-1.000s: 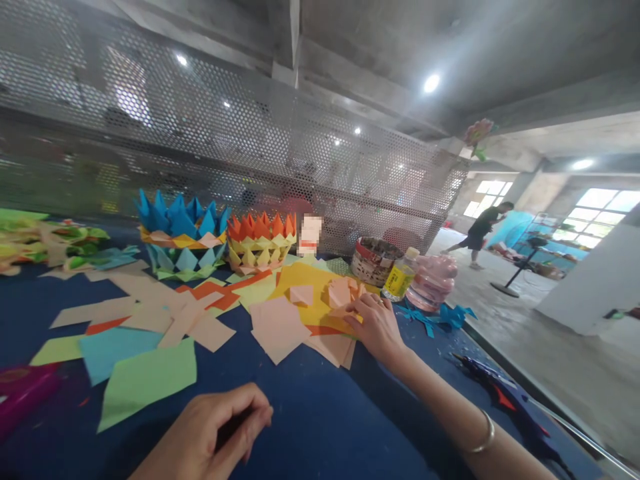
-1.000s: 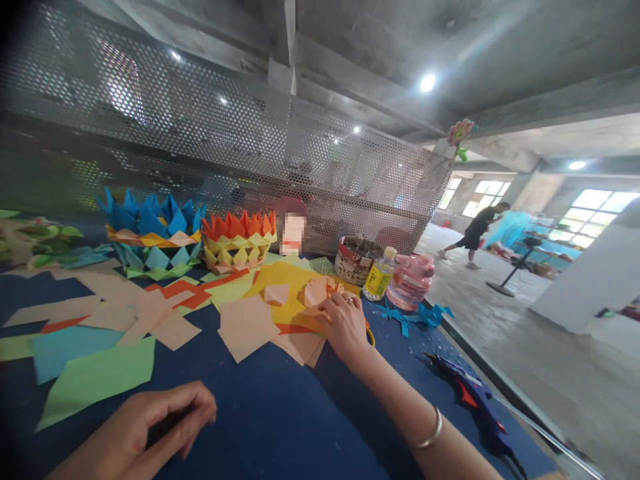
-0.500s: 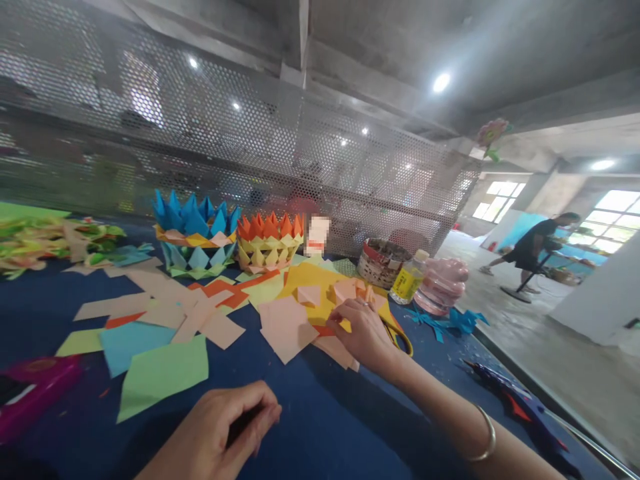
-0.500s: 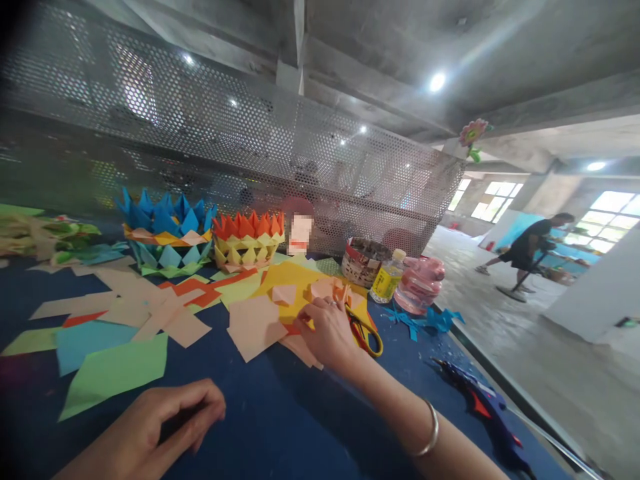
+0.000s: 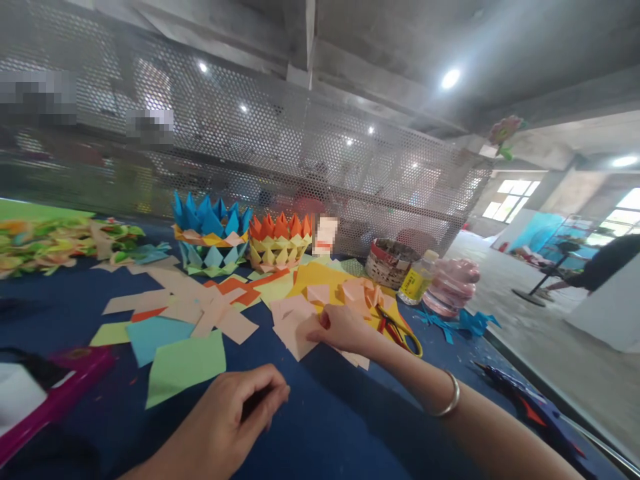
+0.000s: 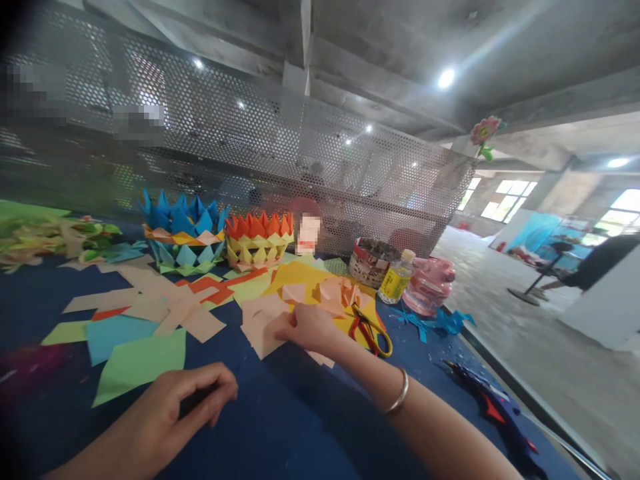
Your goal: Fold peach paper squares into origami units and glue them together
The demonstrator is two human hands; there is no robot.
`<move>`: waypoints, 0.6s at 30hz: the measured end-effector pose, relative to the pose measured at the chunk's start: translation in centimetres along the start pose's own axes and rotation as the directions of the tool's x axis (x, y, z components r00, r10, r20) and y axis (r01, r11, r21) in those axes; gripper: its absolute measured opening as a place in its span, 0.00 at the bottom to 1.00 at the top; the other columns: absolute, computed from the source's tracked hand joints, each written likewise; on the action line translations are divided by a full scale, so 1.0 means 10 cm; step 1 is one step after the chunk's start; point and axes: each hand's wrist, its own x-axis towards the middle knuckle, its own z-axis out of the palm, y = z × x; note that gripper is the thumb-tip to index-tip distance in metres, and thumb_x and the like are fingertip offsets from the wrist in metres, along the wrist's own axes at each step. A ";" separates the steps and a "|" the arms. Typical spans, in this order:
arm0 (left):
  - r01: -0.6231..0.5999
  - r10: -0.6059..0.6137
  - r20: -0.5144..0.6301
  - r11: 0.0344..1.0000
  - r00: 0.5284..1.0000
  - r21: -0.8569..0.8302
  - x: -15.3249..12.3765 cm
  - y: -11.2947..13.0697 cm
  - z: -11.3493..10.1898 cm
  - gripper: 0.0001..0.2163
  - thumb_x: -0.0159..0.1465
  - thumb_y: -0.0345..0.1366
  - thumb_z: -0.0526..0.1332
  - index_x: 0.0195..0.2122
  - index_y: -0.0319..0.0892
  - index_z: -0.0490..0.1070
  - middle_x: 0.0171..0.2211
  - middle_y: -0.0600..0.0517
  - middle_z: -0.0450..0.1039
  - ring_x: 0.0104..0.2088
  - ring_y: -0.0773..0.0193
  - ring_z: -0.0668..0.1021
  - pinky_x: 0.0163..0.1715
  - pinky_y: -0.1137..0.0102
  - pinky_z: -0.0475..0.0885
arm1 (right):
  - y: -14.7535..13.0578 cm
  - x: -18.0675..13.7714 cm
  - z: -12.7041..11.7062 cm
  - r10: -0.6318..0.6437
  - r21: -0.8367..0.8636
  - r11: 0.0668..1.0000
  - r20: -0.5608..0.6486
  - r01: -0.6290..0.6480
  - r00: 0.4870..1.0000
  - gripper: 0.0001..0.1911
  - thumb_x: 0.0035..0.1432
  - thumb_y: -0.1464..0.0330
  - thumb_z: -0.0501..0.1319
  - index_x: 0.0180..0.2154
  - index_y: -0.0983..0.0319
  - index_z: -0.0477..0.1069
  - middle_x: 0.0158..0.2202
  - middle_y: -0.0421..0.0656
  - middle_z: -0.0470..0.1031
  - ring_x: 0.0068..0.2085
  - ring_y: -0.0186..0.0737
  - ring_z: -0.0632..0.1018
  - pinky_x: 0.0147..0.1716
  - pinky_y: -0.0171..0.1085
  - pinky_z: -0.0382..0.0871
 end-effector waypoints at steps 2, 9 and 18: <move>-0.003 0.003 -0.021 1.000 1.000 -0.010 0.00 0.00 -0.01 0.21 0.74 0.55 0.50 0.30 0.46 0.67 0.23 0.58 0.67 0.25 0.66 0.71 0.28 0.72 0.62 | 0.04 -0.01 0.02 -0.020 0.052 0.998 -0.015 0.020 1.000 0.17 0.71 0.62 0.64 0.57 0.62 0.72 0.56 0.48 0.75 0.51 0.47 0.80 0.50 0.50 0.79; 0.021 -0.028 -0.157 0.999 0.987 -0.043 0.08 -0.02 -0.07 0.18 0.72 0.53 0.52 0.33 0.47 0.69 0.26 0.57 0.68 0.27 0.65 0.72 0.28 0.73 0.64 | 0.07 -0.25 0.01 -0.097 0.192 0.974 -0.142 0.124 0.985 0.15 0.72 0.62 0.64 0.54 0.63 0.73 0.51 0.46 0.78 0.47 0.44 0.81 0.47 0.47 0.79; 0.008 -0.015 -0.213 0.999 0.977 -0.034 0.15 -0.05 -0.10 0.17 0.70 0.52 0.54 0.34 0.46 0.73 0.26 0.57 0.71 0.27 0.65 0.75 0.27 0.73 0.67 | -0.19 -0.16 0.08 -0.128 0.078 0.988 -0.095 0.136 0.987 0.31 0.55 0.52 0.75 0.51 0.67 0.76 0.56 0.57 0.75 0.57 0.61 0.75 0.57 0.56 0.69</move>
